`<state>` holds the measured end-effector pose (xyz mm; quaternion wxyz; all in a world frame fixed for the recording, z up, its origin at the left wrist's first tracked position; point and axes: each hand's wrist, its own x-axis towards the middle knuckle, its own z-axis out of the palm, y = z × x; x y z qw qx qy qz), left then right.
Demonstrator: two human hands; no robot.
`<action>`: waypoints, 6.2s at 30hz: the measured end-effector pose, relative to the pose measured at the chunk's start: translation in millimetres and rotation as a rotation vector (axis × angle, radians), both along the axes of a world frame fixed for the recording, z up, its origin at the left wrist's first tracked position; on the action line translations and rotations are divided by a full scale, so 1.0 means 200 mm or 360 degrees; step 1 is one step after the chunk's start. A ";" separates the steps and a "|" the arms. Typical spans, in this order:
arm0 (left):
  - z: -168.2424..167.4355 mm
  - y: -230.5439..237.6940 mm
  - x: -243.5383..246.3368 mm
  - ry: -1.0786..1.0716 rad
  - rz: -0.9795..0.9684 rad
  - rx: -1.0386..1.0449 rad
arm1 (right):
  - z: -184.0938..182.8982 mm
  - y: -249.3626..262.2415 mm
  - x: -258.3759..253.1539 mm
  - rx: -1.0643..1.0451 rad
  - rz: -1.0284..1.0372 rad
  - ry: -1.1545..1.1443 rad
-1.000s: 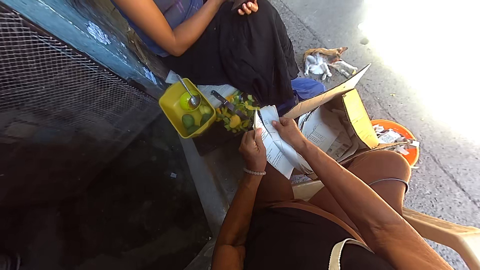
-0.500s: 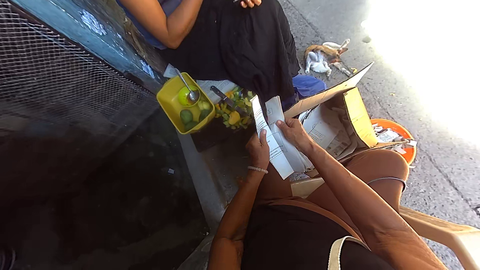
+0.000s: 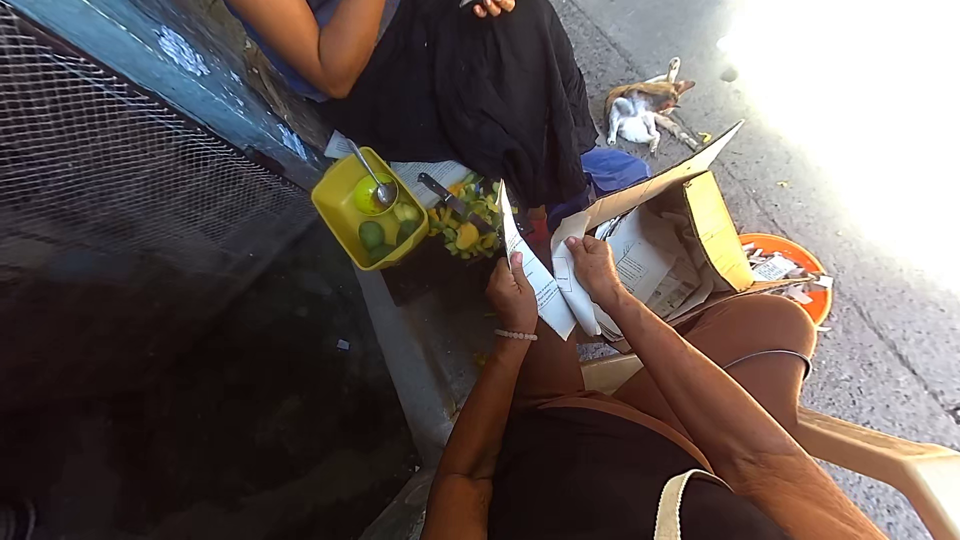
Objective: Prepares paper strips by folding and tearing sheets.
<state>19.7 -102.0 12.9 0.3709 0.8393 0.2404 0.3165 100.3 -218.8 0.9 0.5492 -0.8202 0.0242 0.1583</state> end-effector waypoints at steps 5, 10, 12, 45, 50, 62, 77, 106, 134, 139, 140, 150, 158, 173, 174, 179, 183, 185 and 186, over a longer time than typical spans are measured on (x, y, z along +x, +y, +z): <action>0.02 0.08 0.06 0.0154 -0.0062 -0.0075 | 0.11 -0.07 -0.04 0.0078 0.0249 -0.0028; 0.03 0.05 0.03 0.0379 -0.0170 -0.0294 | 0.14 -0.07 -0.01 -0.0108 0.0502 0.0029; 0.03 0.01 -0.01 0.0461 -0.0187 -0.0301 | 0.13 -0.07 0.00 -0.0164 0.0517 -0.0047; 0.01 0.03 -0.02 0.0322 -0.0128 -0.0145 | -0.02 -0.13 -0.10 -0.0251 -0.0038 0.0016; 0.12 0.23 -0.05 0.0360 -0.0008 -0.0525 | -0.24 -0.49 -0.01 -0.0360 -0.0619 0.0440; 0.09 0.11 -0.10 0.0848 -0.0489 -0.1266 | 0.23 -0.13 0.05 0.1098 -0.0605 0.0440; 0.11 0.10 -0.13 0.0845 -0.0452 -0.1532 | 0.24 0.00 -0.20 0.0070 0.0248 0.0790; 0.11 -0.15 0.29 -0.0259 -0.0685 -0.2490 | 0.29 -0.58 0.02 0.0015 0.1049 0.0211; -0.58 -0.75 0.62 0.2323 -0.1275 0.0547 | -0.63 -2.28 0.43 -0.0334 -0.1541 0.0594; -0.67 -0.80 0.62 0.2353 -0.1224 0.0675 | -0.95 -2.25 0.42 -0.0066 -0.1597 0.0799; -0.68 -0.80 0.62 0.2353 -0.1215 0.0682 | -1.01 -2.25 0.42 -0.0025 -0.1609 0.0810; -0.73 -0.83 0.56 0.2500 -0.1221 0.0810 | -1.37 -2.31 0.53 0.0319 -0.1725 0.0756; -0.71 -0.82 0.57 0.2567 -0.1164 0.0682 | -1.18 -2.26 0.55 -0.0562 -0.1651 0.1178; -0.50 -0.71 0.52 0.2457 -0.1381 0.0265 | -0.20 -1.57 0.87 0.0486 -0.0704 -0.0139; -0.44 -0.69 0.51 0.2411 -0.1407 0.0359 | -0.15 -1.49 0.83 0.0443 -0.0420 -0.0160; -0.02 -0.49 0.49 0.2234 -0.1493 0.0654 | -0.14 -1.10 0.67 -0.0281 0.0739 -0.0114; 0.32 -0.17 0.42 0.2084 -0.1482 0.0585 | -0.10 -1.09 0.56 -0.0122 0.0932 -0.0095; 0.42 0.01 0.36 0.2016 -0.1494 0.0485 | -0.06 -1.07 0.47 0.0191 0.0950 -0.0047; 0.46 0.09 0.33 0.1979 -0.1515 0.0429 | -0.03 -1.03 0.43 0.0281 0.0931 -0.0011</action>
